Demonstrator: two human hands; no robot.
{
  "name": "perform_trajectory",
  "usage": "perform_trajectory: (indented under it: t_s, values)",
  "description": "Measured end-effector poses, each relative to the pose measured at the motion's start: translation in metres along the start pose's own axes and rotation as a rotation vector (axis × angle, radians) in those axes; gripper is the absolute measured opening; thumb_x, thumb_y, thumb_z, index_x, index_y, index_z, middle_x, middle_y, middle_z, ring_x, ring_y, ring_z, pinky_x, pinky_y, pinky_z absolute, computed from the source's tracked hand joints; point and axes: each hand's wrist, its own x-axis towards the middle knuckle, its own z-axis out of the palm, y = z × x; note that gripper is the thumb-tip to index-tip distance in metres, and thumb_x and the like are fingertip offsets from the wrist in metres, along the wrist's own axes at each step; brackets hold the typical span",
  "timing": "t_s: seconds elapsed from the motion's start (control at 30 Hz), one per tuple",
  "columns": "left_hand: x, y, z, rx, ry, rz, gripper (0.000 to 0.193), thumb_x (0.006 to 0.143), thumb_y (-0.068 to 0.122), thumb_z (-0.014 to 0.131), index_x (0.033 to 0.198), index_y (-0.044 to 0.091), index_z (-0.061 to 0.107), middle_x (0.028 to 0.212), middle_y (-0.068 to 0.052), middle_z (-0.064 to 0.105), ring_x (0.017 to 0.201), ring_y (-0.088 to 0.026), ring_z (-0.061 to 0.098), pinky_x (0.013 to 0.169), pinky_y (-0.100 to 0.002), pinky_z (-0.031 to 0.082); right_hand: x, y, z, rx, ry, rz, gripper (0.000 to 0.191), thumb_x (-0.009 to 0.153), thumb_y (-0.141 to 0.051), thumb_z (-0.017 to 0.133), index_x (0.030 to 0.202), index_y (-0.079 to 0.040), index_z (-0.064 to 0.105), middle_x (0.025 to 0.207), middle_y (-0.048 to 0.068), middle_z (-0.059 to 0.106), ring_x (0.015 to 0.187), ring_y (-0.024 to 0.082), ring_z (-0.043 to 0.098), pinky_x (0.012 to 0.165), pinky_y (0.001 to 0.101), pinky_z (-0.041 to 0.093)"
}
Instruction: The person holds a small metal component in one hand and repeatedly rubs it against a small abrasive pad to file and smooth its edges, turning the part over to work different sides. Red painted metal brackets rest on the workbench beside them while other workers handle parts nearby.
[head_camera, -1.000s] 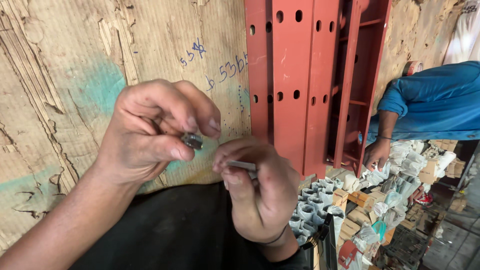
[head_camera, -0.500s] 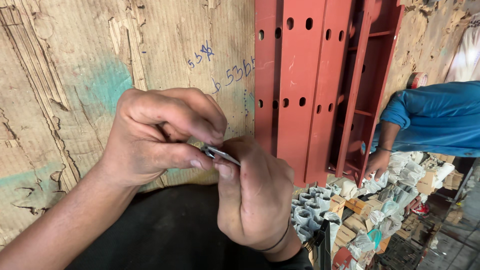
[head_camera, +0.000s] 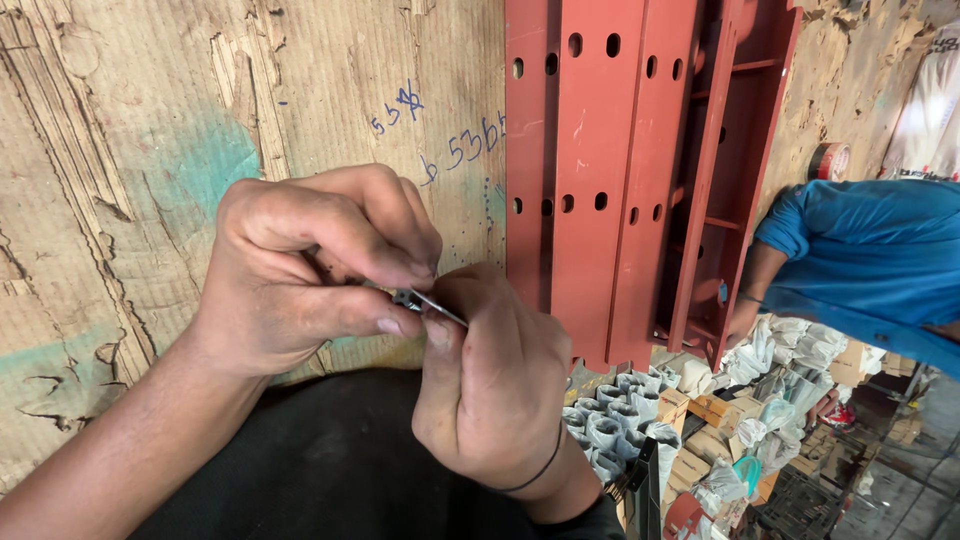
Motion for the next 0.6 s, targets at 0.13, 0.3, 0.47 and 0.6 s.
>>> perform_trajectory:
  t_s: [0.13, 0.3, 0.47, 0.6]
  values:
    - [0.0, 0.0, 0.001, -0.011, 0.012, -0.019, 0.015, 0.088, 0.001, 0.088, 0.094, -0.002, 0.075, 0.088, -0.009, 0.068, 0.086, -0.018, 0.068, 0.076, -0.028, 0.058, 0.001, 0.003, -0.001, 0.029, -0.015, 0.015, 0.006, 0.109, -0.006, 0.055, 0.108, 0.0, 0.055, 0.095, 0.015, 0.064, 0.071, 0.03, 0.068, 0.063, 0.0363, 0.051]
    - [-0.001, -0.001, 0.001, 0.018, 0.004, -0.017, 0.014, 0.089, 0.002, 0.087, 0.094, -0.002, 0.075, 0.087, -0.008, 0.067, 0.085, -0.017, 0.067, 0.075, -0.027, 0.057, 0.001, 0.006, -0.003, 0.088, -0.051, 0.014, 0.008, 0.11, -0.006, 0.054, 0.108, 0.001, 0.054, 0.091, 0.014, 0.063, 0.07, 0.028, 0.067, 0.063, 0.0353, 0.051]
    - [0.002, -0.012, 0.001, -0.179, -0.066, -0.071, 0.011, 0.087, 0.002, 0.087, 0.093, 0.0, 0.077, 0.084, -0.01, 0.071, 0.077, -0.015, 0.069, 0.066, -0.026, 0.059, -0.003, 0.017, -0.021, 0.38, -0.213, 0.081, 0.013, 0.11, -0.011, 0.054, 0.109, 0.002, 0.058, 0.084, 0.011, 0.063, 0.065, 0.023, 0.068, 0.06, 0.0323, 0.05]
    - [0.001, -0.015, 0.003, -0.127, -0.117, -0.089, 0.014, 0.084, 0.002, 0.088, 0.094, 0.002, 0.077, 0.088, -0.011, 0.073, 0.076, -0.014, 0.069, 0.064, -0.026, 0.059, -0.009, 0.032, -0.022, 0.727, -0.29, 0.153, 0.026, 0.112, -0.021, 0.053, 0.1, 0.002, 0.059, 0.077, 0.007, 0.061, 0.06, 0.015, 0.063, 0.057, 0.0277, 0.049]
